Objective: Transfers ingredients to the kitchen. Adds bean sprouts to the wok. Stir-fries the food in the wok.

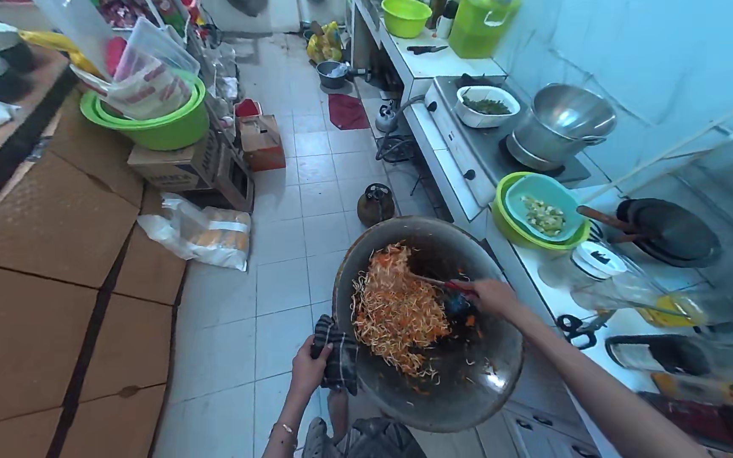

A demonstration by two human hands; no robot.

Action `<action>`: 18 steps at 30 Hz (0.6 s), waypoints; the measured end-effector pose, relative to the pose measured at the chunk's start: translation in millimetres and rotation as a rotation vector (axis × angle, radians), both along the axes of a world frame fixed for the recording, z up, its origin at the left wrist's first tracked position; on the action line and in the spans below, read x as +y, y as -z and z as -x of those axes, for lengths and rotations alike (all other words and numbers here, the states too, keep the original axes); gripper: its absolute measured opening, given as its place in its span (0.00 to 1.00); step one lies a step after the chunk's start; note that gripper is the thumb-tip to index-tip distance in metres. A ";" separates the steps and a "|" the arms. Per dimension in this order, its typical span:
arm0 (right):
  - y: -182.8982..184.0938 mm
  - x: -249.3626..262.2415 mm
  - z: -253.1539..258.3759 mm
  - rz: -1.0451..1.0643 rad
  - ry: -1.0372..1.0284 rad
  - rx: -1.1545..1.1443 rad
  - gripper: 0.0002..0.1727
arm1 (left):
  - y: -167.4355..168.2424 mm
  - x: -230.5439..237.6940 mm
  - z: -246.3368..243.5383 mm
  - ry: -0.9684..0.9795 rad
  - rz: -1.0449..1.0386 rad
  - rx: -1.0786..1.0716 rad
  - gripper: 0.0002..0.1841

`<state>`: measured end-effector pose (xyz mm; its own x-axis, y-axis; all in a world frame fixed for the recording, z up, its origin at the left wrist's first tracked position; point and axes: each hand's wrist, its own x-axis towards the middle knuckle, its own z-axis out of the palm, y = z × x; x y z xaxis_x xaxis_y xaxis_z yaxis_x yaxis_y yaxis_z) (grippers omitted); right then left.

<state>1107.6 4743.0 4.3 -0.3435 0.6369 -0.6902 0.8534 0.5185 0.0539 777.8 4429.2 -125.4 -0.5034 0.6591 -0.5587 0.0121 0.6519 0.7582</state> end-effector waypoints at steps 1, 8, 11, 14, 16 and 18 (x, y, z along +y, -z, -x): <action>-20.7 -1.7 -0.2 0.003 -0.050 -0.040 0.33 | 0.0 -0.5 1.1 0.013 0.004 -0.003 0.21; -60.0 17.0 -43.0 -0.041 0.084 -0.088 0.29 | 0.5 1.7 -1.6 0.020 0.028 0.029 0.23; -31.4 -9.7 -30.1 0.015 0.199 0.177 0.33 | -0.7 1.0 -1.0 0.015 0.028 0.017 0.22; -4.1 -52.9 -7.7 -0.048 0.258 0.327 0.36 | -1.2 0.6 -1.7 0.004 0.026 0.019 0.22; 7.3 -80.9 7.0 -0.018 0.239 0.301 0.40 | -0.2 0.4 -1.4 0.003 0.024 0.021 0.22; 19.7 -104.2 10.3 0.067 0.224 0.297 0.42 | 0.8 -0.2 -1.6 0.003 0.021 0.017 0.22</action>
<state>1097.3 4638.8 -15.3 -0.3921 0.6760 -0.6239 0.9194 0.3108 -0.2411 779.4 4429.0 -126.2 -0.5111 0.6491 -0.5634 0.0271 0.6673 0.7443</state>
